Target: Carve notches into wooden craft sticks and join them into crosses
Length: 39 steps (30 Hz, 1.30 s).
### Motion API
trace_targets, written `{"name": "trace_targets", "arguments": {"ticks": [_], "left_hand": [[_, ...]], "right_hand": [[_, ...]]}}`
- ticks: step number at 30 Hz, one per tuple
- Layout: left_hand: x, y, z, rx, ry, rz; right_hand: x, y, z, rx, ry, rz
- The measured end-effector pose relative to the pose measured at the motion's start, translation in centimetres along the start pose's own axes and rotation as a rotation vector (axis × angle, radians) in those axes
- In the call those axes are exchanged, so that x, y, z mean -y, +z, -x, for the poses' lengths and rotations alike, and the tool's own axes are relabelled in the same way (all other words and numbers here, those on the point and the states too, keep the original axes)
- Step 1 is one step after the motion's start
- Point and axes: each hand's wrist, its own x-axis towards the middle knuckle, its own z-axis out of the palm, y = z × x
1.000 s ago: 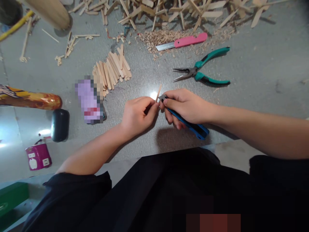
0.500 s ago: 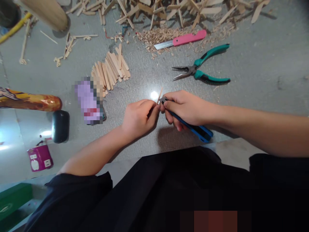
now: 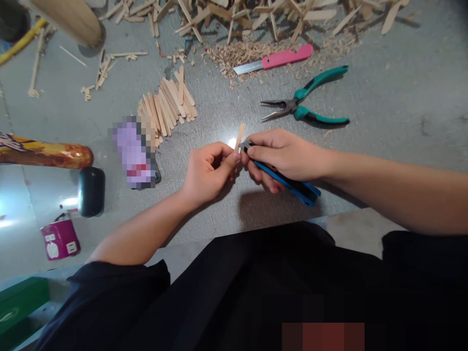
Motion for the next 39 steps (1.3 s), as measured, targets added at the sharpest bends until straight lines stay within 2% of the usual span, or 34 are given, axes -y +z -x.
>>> {"name": "trace_targets", "arguments": {"ticks": [3,9,17,25,29,32,39], "left_hand": [[-0.25,0.09,-0.24,0.013,-0.053,0.13],[-0.41,-0.1,-0.42,0.042,-0.083,0.188],[-0.76,0.08,-0.48,0.041,-0.041,0.136],[-0.19,-0.14,-0.4,-0.03,-0.019,0.021],[-0.31,0.16,-0.45,-0.025,-0.033,0.144],[-0.53,0.37,-0.47,-0.026,-0.037,0.158],[-0.68,0.25,-0.47,0.0,-0.038,0.141]], "right_hand": [[0.07,-0.27,-0.01,0.023,-0.012,-0.009],[0.17,-0.51,-0.02,0.053,-0.008,-0.036],[-0.48,-0.42,-0.08,0.088,-0.049,-0.087],[-0.41,-0.23,0.22,0.111,-0.094,-0.082],[-0.38,-0.03,0.35,-0.003,-0.087,-0.043],[-0.59,0.05,0.18,-0.074,-0.095,-0.006],[-0.8,0.0,0.06,-0.101,-0.111,0.055]]}}
